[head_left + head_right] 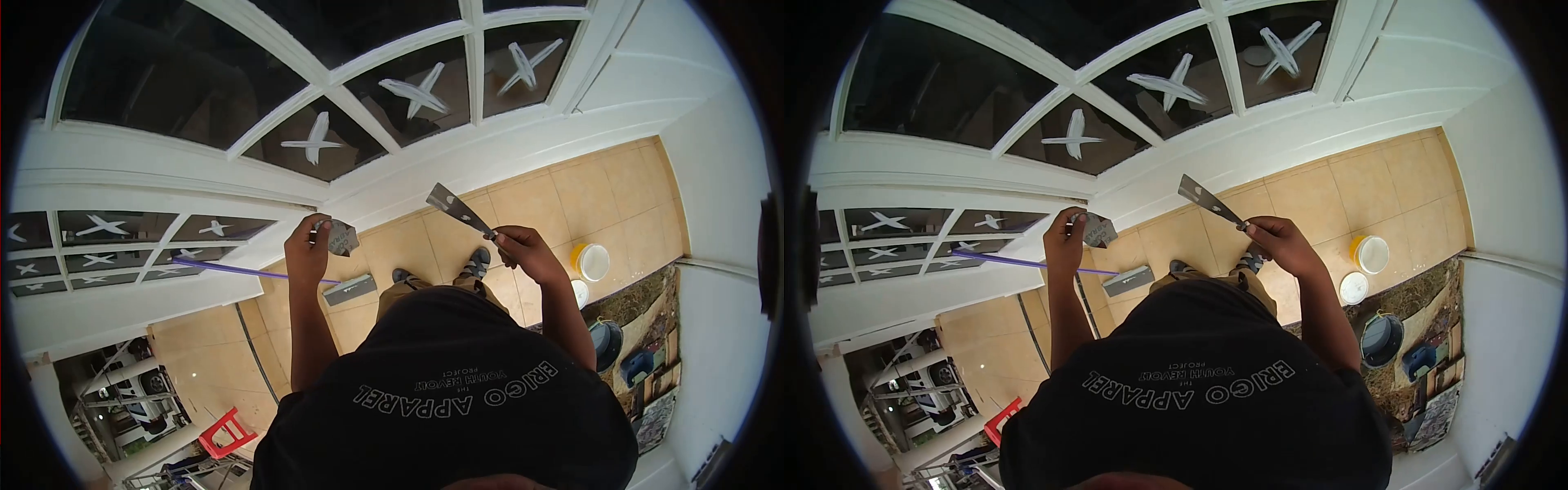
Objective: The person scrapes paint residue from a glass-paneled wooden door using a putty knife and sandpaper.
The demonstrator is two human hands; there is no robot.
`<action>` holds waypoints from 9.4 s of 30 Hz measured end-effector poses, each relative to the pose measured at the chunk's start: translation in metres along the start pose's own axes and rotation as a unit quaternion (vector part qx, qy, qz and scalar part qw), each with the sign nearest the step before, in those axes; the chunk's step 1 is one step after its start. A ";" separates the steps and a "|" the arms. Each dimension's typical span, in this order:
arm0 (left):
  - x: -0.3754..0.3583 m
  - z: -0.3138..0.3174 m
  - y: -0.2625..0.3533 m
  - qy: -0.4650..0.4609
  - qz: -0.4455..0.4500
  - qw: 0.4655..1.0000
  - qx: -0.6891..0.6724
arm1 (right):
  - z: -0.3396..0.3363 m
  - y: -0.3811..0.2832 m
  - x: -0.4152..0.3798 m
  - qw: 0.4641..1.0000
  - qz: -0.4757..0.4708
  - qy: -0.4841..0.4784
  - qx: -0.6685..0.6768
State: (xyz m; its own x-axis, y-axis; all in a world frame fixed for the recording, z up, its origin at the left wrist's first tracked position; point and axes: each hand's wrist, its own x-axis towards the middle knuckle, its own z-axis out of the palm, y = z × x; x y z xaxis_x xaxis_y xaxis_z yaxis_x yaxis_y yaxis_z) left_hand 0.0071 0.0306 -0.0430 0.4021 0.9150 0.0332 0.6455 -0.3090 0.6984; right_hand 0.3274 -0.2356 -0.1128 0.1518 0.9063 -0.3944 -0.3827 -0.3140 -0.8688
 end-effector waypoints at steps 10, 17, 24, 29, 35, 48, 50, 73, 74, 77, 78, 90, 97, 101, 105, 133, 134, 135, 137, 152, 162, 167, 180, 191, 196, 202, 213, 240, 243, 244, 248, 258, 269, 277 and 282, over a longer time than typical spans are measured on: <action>0.020 -0.023 -0.057 -0.005 0.020 0.998 -0.060 | 0.043 -0.022 0.019 0.985 0.002 0.127 -0.115; 0.056 -0.064 -0.073 -0.121 0.107 0.978 -0.132 | 0.126 -0.028 0.038 0.980 -0.065 0.182 -0.042; 0.078 -0.099 -0.081 -0.208 0.192 0.935 -0.214 | 0.167 -0.061 0.049 0.958 -0.160 0.221 -0.083; 0.110 -0.138 -0.057 -0.283 0.167 0.857 -0.396 | 0.195 -0.145 0.015 0.888 -0.263 0.295 -0.235; 0.127 -0.226 0.048 -0.018 0.566 0.804 -0.182 | 0.224 -0.252 -0.023 0.754 -0.418 0.329 -0.384; 0.199 -0.277 0.238 0.585 0.598 0.527 0.147 | 0.303 -0.425 0.011 0.310 -0.602 0.401 -0.617; 0.206 -0.282 0.250 0.614 0.568 0.516 0.185 | 0.303 -0.433 0.017 0.293 -0.607 0.406 -0.617; 0.226 -0.300 0.282 0.597 0.595 0.484 0.235 | 0.305 -0.438 0.049 0.315 -0.631 0.383 -0.597; 0.226 -0.300 0.281 0.601 0.593 0.483 0.234 | 0.306 -0.438 0.050 0.315 -0.630 0.382 -0.598; 0.226 -0.300 0.281 0.603 0.598 0.481 0.218 | 0.307 -0.437 0.049 0.309 -0.621 0.397 -0.601; 0.225 -0.299 0.280 0.601 0.599 0.482 0.217 | 0.306 -0.438 0.047 0.303 -0.622 0.393 -0.605; 0.229 -0.299 0.281 0.615 0.602 0.476 0.180 | 0.309 -0.439 0.042 0.321 -0.622 0.391 -0.597; 0.228 -0.297 0.281 0.623 0.590 0.467 0.214 | 0.311 -0.441 0.042 0.300 -0.631 0.388 -0.601; 0.230 -0.296 0.281 0.605 0.591 0.503 0.179 | 0.312 -0.444 0.039 0.321 -0.632 0.393 -0.586; 0.230 -0.300 0.280 0.615 0.588 0.474 0.227 | 0.313 -0.445 0.037 0.318 -0.637 0.389 -0.585; 0.228 -0.295 0.282 0.587 0.636 0.480 0.145 | 0.324 -0.444 0.035 0.324 -0.646 0.389 -0.572; 0.228 -0.297 0.282 0.594 0.635 0.469 0.154 | 0.324 -0.443 0.033 0.324 -0.647 0.390 -0.570; 0.228 -0.298 0.282 0.593 0.636 0.468 0.155 | 0.325 -0.440 0.031 0.335 -0.638 0.393 -0.571; 0.228 -0.297 0.283 0.608 0.625 0.465 0.154 | 0.327 -0.442 0.029 0.343 -0.628 0.392 -0.578; 0.224 -0.297 0.282 0.595 0.616 0.492 0.154 | 0.336 -0.439 0.027 0.352 -0.618 0.401 -0.577; 0.230 -0.295 0.285 0.605 0.616 0.487 0.133 | 0.335 -0.441 0.033 0.314 -0.649 0.395 -0.570; 0.222 -0.297 0.284 0.588 0.605 0.516 0.145 | 0.337 -0.443 0.034 0.321 -0.644 0.401 -0.566; 0.224 -0.296 0.286 0.613 0.583 0.507 0.167 | 0.335 -0.449 0.025 0.360 -0.621 0.402 -0.569; 0.222 -0.295 0.285 0.596 0.596 0.520 0.141 | 0.332 -0.453 0.020 0.347 -0.628 0.390 -0.578; 0.226 -0.296 0.285 0.605 0.601 0.503 0.140 | 0.333 -0.456 0.015 0.342 -0.600 0.392 -0.608; 0.221 -0.299 0.283 0.614 0.606 0.473 0.181 | 0.333 -0.442 0.017 0.335 -0.602 0.395 -0.608; 0.229 -0.294 0.280 0.636 0.600 0.462 0.148 | 0.345 -0.440 0.035 0.313 -0.637 0.405 -0.576; 0.240 -0.292 0.279 0.677 0.562 0.447 0.158 | 0.380 -0.417 0.040 0.337 -0.597 0.431 -0.587; 0.249 -0.289 0.280 0.683 0.558 0.450 0.140 | 0.381 -0.413 0.041 0.350 -0.592 0.440 -0.577; 0.250 -0.289 0.280 0.685 0.557 0.448 0.140 | 0.382 -0.413 0.041 0.359 -0.586 0.442 -0.576; 0.239 -0.292 0.280 0.666 0.563 0.465 0.151 | 0.382 -0.417 0.040 0.343 -0.604 0.436 -0.573; 0.227 -0.298 0.280 0.649 0.587 0.467 0.125 | 0.385 -0.420 0.038 0.343 -0.598 0.438 -0.576; 0.250 -0.286 0.283 0.643 0.580 0.474 0.159 | 0.368 -0.413 0.036 0.341 -0.592 0.451 -0.574; 0.244 -0.284 0.284 0.610 0.594 0.489 0.190 | 0.347 -0.435 0.024 0.333 -0.594 0.489 -0.545; 0.239 -0.286 0.283 0.596 0.580 0.518 0.200 | 0.346 -0.446 0.029 0.315 -0.612 0.481 -0.543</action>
State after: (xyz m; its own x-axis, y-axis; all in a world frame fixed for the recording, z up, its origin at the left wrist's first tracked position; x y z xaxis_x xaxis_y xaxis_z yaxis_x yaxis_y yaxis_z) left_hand 0.1003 0.2355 0.3673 0.1374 -0.5095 0.8494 0.5966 -0.6420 -0.4815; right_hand 0.1874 0.0287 0.3668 -0.0130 0.1955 0.9806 0.9571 -0.2814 0.0688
